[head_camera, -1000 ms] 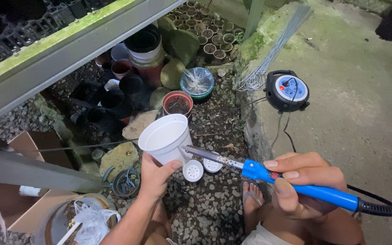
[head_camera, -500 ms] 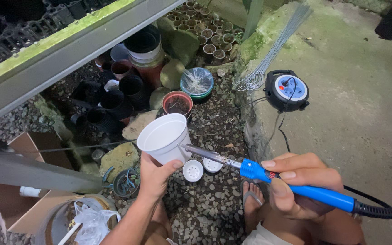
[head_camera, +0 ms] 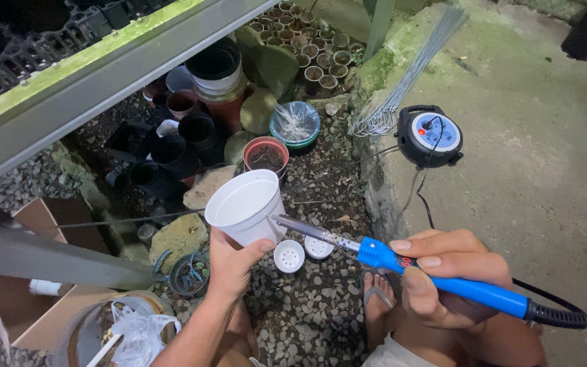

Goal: The person uses a soldering iron to melt holes into the sides of white plastic cups. They hold the cup in one hand and the soldering iron in the other, repeatedly pressing the hot tip against the plastic to create drainage holes.

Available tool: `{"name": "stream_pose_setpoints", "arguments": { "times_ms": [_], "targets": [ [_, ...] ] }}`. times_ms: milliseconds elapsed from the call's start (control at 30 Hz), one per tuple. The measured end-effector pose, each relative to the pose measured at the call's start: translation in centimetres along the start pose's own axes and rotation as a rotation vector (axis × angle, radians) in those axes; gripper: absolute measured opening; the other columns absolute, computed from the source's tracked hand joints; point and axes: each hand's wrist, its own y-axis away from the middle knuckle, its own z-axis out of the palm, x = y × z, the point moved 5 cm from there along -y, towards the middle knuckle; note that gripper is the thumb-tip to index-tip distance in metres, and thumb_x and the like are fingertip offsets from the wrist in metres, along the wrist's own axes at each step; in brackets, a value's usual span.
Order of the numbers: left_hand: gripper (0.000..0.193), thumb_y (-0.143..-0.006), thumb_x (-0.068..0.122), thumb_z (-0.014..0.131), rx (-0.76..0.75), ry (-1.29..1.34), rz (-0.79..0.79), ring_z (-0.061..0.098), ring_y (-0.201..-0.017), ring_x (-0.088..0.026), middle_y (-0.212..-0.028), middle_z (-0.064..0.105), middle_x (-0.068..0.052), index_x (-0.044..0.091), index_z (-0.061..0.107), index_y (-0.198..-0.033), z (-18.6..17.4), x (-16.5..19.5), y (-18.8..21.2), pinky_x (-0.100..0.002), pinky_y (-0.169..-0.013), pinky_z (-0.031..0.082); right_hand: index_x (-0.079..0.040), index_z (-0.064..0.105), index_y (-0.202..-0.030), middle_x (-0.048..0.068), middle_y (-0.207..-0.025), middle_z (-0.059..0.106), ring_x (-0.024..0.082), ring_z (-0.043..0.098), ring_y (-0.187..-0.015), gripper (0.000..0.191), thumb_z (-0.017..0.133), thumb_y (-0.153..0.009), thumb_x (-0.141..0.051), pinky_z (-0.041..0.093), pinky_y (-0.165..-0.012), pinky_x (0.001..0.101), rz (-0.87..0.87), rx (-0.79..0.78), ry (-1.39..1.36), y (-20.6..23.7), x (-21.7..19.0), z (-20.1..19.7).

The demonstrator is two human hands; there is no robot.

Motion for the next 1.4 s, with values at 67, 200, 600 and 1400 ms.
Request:
{"name": "stream_pose_setpoints", "arguments": {
  "times_ms": [67,200,600,1400],
  "targets": [
    [0.091,-0.068,0.015,0.091,0.002,-0.003,-0.008,0.064,-0.125,-0.024,-0.136,0.063,-0.014,-0.001,0.046,-0.145,0.0,0.0,0.0,-0.039,-0.109,0.050,-0.007,0.044,-0.118,0.020,-0.110,0.063,0.022,0.076,-0.087,0.033,0.067,-0.096,-0.005,0.068,-0.078,0.0338,-0.003,-0.009,0.007,-0.1,-0.1,0.0],
    [0.090,-0.068,0.015,0.091,0.003,-0.035,-0.010,0.064,-0.124,-0.024,-0.135,0.064,-0.013,-0.001,0.046,-0.145,0.0,0.3,-0.1,-0.039,-0.108,0.050,-0.007,0.043,-0.117,0.019,-0.109,0.064,0.024,0.077,-0.088,0.033,0.067,-0.095,-0.006,0.068,-0.078,0.0339,0.012,0.004,0.075,-0.2,-0.1,0.0],
    [0.091,-0.068,0.017,0.091,0.015,-0.036,-0.019,0.064,-0.124,-0.023,-0.135,0.063,-0.013,-0.001,0.045,-0.145,-0.1,0.0,-0.1,-0.039,-0.107,0.050,-0.006,0.044,-0.117,0.019,-0.107,0.063,0.024,0.077,-0.086,0.033,0.067,-0.095,-0.004,0.069,-0.079,0.0350,-0.019,0.027,0.028,0.0,0.4,0.3],
    [0.100,-0.074,0.035,0.091,-0.085,0.240,-0.085,0.057,-0.132,-0.028,-0.142,0.058,-0.016,-0.004,0.040,-0.150,-1.3,-1.7,-0.1,-0.044,-0.114,0.044,-0.008,0.046,-0.115,0.013,-0.093,0.059,0.019,0.069,-0.071,0.023,0.068,-0.110,-0.015,0.065,-0.070,0.0286,0.066,0.435,-0.026,-0.2,-1.0,-2.8]
  ]
}}
